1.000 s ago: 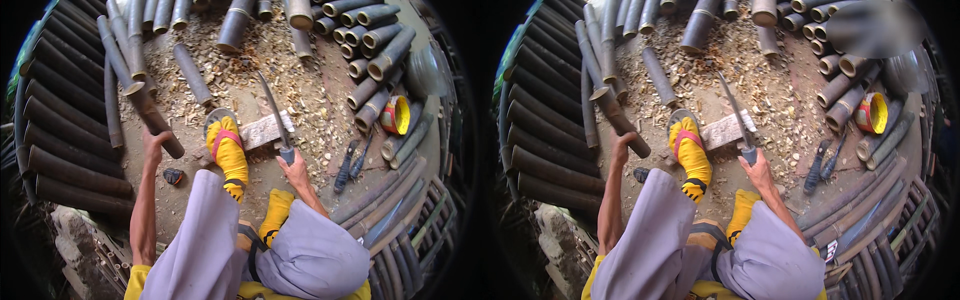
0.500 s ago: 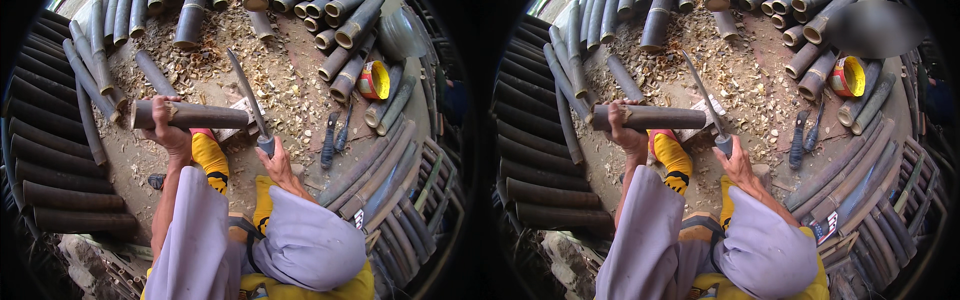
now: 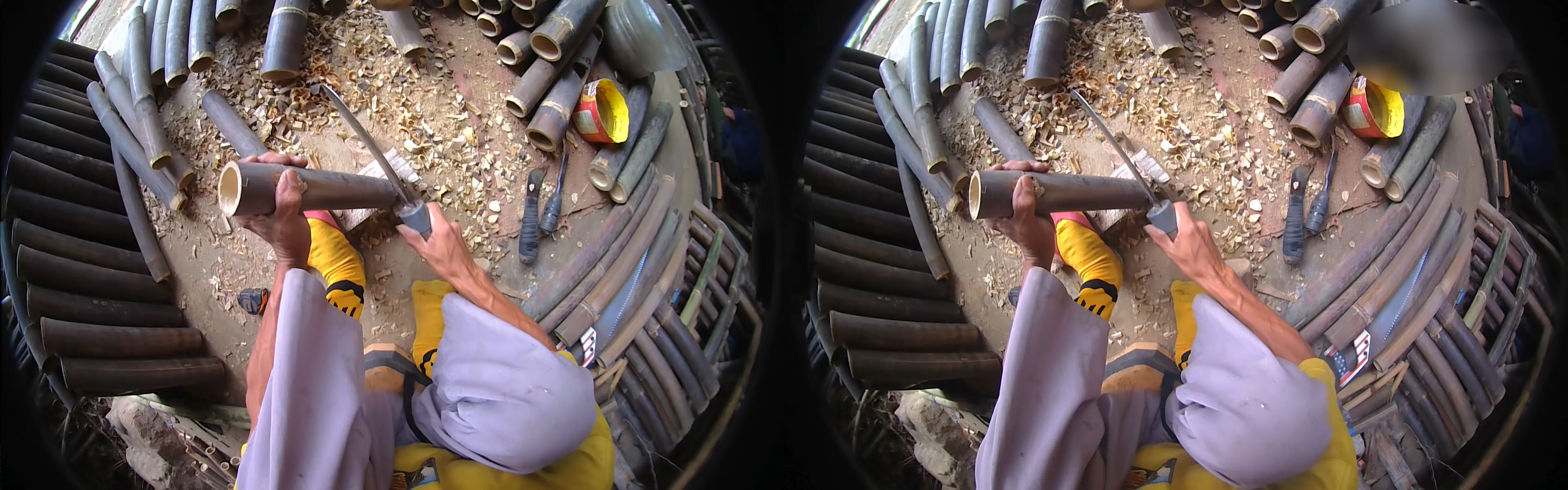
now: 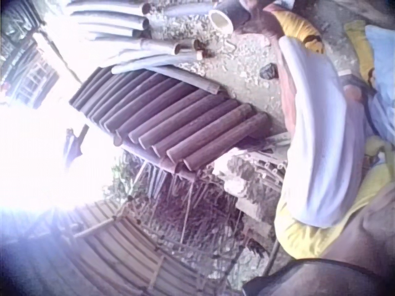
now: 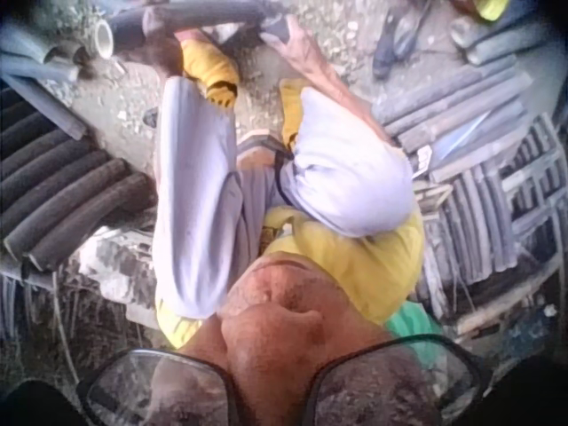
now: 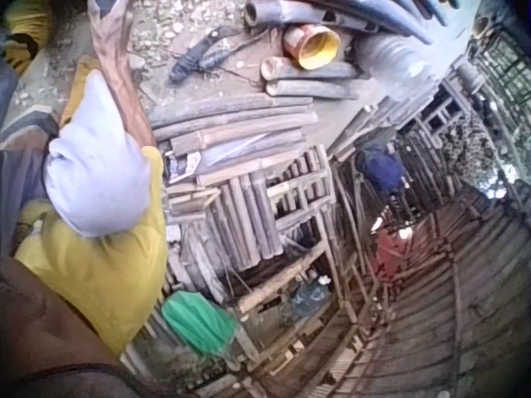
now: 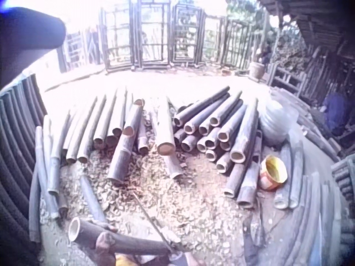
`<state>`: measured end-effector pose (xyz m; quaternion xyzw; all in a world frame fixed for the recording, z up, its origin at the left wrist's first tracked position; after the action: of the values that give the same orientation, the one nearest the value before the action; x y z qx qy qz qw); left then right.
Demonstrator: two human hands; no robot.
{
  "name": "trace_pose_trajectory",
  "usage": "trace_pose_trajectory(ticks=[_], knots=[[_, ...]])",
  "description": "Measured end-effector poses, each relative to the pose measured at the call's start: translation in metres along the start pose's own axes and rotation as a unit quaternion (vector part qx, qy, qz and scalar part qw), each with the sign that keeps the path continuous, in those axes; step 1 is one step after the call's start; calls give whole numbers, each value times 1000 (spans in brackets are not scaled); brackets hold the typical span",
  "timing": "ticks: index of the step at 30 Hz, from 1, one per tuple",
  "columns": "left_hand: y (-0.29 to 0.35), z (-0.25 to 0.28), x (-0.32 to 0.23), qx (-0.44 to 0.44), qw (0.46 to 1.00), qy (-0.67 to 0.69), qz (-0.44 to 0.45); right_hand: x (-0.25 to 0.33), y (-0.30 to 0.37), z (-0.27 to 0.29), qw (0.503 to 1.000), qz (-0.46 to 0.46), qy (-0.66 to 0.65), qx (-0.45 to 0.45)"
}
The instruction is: The person sits on the ground and uses a hand saw to cut a bamboo pole into smaller sections. They then use a knife to smooth the cut edges and a tape measure to measure the length of the bamboo pieces.
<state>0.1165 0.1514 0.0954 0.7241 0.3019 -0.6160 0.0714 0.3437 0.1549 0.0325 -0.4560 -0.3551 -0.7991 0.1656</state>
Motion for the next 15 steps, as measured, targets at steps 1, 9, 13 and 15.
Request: trace_pose_trajectory(ticks=[1,9,13,15], knots=[[-3,4,-1,5,1000,-9,-5,16,3,5,998,50,6,-41],[0,3,-3,36,999,-11,17,-45,-13,-9,999,-36,-4,1],[5,21,5,54,997,-28,38,-10,10,-7,999,33,-15,-32],[7,28,1,60,997,-38,35,20,14,2,991,106,-7,-84]])
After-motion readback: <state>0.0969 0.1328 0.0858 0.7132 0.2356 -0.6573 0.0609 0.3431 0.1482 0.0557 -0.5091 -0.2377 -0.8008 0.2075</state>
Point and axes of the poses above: each hand's wrist, its own y-axis away from the middle knuckle, its own z-axis out of the back of the hand, x = y × z, the point moved 2 cm from there along -y, towards the middle knuckle, and after that the axes turned 13 degrees about x, right-handed, at the moved point
